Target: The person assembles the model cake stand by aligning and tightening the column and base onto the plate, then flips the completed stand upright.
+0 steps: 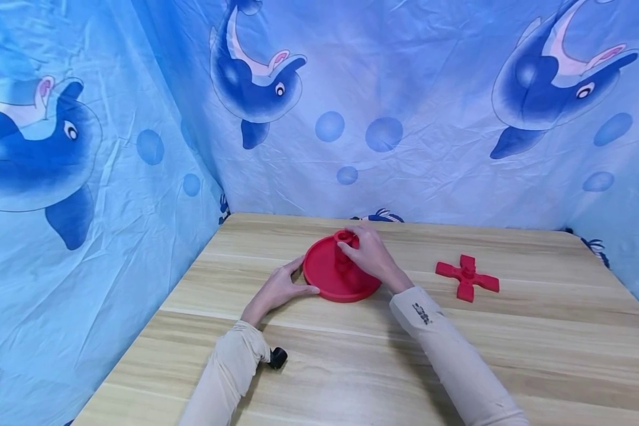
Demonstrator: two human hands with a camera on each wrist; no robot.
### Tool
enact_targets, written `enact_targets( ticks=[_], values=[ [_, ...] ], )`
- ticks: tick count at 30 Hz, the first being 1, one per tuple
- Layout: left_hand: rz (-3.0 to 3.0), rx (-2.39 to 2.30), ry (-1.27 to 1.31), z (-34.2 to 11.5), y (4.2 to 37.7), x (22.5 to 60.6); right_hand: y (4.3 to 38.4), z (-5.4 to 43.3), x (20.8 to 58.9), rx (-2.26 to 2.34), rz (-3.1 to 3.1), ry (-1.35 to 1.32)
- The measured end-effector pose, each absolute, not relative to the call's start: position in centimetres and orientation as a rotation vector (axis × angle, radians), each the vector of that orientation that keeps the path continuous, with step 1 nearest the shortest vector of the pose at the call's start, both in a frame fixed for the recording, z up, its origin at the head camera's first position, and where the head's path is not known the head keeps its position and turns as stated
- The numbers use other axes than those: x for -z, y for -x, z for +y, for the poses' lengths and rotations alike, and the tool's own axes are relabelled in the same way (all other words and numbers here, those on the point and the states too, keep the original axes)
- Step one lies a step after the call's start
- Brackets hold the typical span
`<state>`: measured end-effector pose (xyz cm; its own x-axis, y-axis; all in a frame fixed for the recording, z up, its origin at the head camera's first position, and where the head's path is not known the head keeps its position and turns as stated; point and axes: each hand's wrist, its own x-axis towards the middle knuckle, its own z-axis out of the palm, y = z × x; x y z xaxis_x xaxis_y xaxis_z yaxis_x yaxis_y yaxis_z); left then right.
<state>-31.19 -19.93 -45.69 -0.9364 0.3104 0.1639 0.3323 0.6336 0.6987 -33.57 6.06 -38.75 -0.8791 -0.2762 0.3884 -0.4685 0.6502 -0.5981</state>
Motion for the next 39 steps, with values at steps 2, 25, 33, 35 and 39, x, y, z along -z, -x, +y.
enact_targets(
  ticks=[2, 25, 33, 35, 39],
  values=[
    [-2.815, 1.201, 0.554, -19.94, 31.26, 45.77, 33.52, 6.08, 38.69, -1.057, -2.623, -0.574],
    [-2.817, 1.201, 0.527, -19.85, 31.32, 45.81, 33.45, 6.4, 38.55, -1.008, -2.654, -0.619],
    [-2.821, 1.177, 0.534, -19.87, 31.28, 45.8, 33.51, 6.42, 38.58, -0.98, -2.641, -0.607],
    [-2.819, 1.179, 0.539, -19.86, 31.24, 45.77, 33.5, 6.46, 38.64, -0.975, -2.649, -0.59],
    [-2.816, 1.188, 0.54, -19.84, 31.2, 45.8, 33.42, 6.56, 38.68, -0.976, -2.655, -0.637]
  ],
)
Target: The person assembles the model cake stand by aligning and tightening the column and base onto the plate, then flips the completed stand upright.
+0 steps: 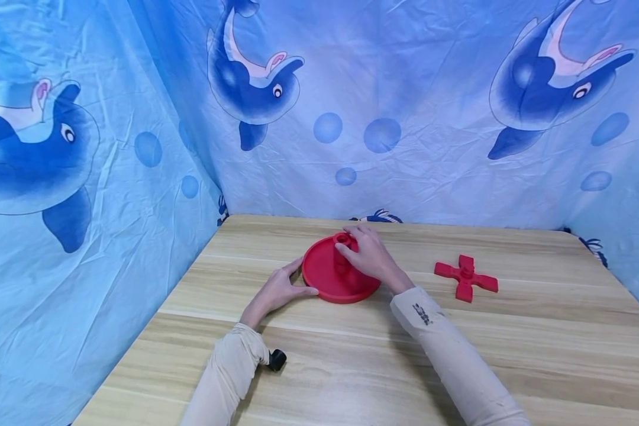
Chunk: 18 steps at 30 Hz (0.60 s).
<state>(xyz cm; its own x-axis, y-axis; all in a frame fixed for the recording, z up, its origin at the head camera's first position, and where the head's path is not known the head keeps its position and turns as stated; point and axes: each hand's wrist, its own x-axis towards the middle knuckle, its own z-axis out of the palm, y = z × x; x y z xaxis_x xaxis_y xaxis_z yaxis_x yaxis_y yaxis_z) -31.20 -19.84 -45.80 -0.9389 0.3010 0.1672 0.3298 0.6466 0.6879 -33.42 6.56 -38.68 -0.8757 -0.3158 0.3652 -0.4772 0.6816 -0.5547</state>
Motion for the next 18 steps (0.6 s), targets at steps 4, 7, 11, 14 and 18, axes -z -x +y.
enact_targets(
  ticks=[4, 7, 11, 14, 18],
  values=[
    [-2.811, 1.197, 0.543, -19.87, 31.15, 45.88, 33.47, 6.5, 38.74, -0.987, -2.645, -0.686],
    [-2.812, 1.198, 0.542, -19.88, 31.12, 45.91, 33.51, 6.44, 38.8, -0.973, -2.644, -0.66],
    [-2.819, 1.204, 0.535, -19.86, 31.11, 45.84, 33.49, 6.49, 38.86, -0.96, -2.648, -0.626],
    [-2.823, 1.207, 0.535, -19.84, 31.15, 45.81, 33.48, 6.62, 38.86, -0.98, -2.643, -0.643],
    [-2.821, 1.207, 0.534, -19.79, 31.21, 45.87, 33.51, 6.75, 38.94, -1.01, -2.623, -0.675]
  ],
)
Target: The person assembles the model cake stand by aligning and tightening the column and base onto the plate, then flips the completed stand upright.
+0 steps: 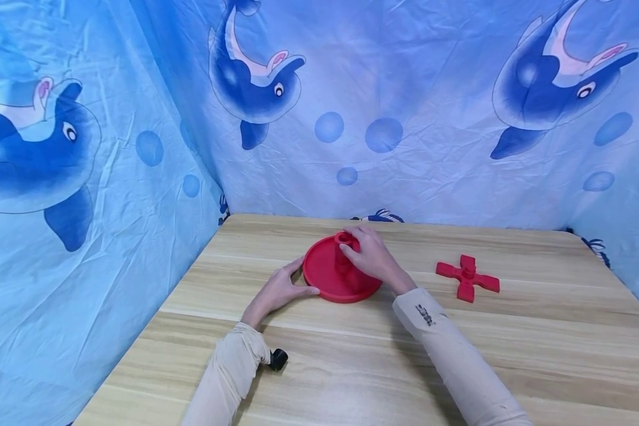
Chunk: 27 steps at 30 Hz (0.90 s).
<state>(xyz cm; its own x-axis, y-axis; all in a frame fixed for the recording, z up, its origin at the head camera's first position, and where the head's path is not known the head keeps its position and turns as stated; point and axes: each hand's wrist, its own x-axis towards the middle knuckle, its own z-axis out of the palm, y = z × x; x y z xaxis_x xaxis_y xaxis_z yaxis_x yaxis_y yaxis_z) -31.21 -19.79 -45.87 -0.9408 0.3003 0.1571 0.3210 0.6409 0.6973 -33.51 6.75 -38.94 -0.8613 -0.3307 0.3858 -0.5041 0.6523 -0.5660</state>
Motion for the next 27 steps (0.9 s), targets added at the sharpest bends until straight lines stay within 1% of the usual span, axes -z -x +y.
enact_targets(
  ticks=[9, 18, 27],
  values=[
    [-2.823, 1.233, 0.526, -19.55, 31.17, 45.81, 33.69, 7.02, 39.09, -1.048, -2.639, -0.591],
    [-2.819, 1.22, 0.512, -19.62, 31.11, 45.7, 33.64, 6.98, 38.91, -1.068, -2.608, -0.681],
    [-2.822, 1.223, 0.498, -19.71, 31.11, 45.78, 33.78, 6.84, 39.04, -1.075, -2.623, -0.633]
  ],
)
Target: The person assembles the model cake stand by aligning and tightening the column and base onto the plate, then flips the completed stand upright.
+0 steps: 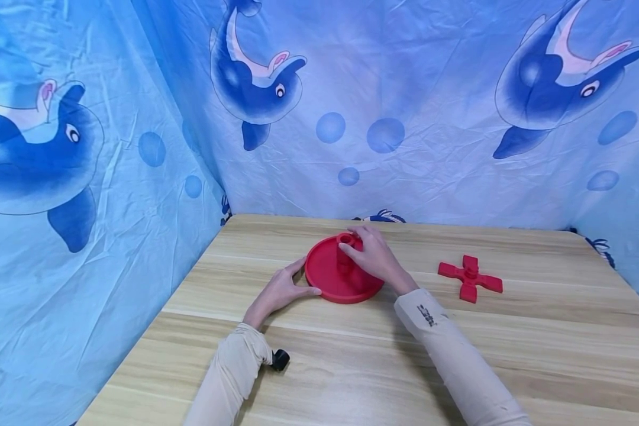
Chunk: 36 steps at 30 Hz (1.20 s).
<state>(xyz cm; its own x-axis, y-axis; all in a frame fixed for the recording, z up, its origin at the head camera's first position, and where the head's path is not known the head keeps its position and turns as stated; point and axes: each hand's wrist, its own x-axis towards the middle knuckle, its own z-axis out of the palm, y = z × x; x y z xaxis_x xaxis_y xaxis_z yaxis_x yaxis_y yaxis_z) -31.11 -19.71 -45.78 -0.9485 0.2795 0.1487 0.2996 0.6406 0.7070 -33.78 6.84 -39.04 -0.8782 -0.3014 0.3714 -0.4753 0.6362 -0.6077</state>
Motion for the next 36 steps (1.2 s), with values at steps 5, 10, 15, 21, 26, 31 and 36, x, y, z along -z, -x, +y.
enact_targets(
  ticks=[5, 10, 15, 21, 26, 31, 36],
  values=[
    [-2.813, 1.224, 0.503, -19.7, 31.08, 45.81, 33.69, 6.97, 39.0, -1.079, -2.641, -0.692],
    [-2.809, 1.228, 0.508, -19.6, 31.04, 45.73, 33.63, 6.95, 39.11, -1.084, -2.642, -0.705],
    [-2.817, 1.225, 0.502, -19.62, 31.02, 45.75, 33.68, 6.8, 39.22, -1.076, -2.631, -0.673],
    [-2.812, 1.218, 0.511, -19.69, 31.09, 45.9, 33.68, 6.87, 39.23, -1.093, -2.625, -0.699],
    [-2.815, 1.214, 0.508, -19.66, 31.18, 45.93, 33.74, 6.89, 39.27, -1.096, -2.623, -0.715],
    [-2.818, 1.217, 0.512, -19.65, 31.13, 45.87, 33.77, 6.84, 39.4, -1.074, -2.628, -0.676],
    [-2.818, 1.22, 0.511, -19.66, 31.01, 45.72, 33.8, 6.91, 39.43, -1.074, -2.629, -0.667]
  ],
)
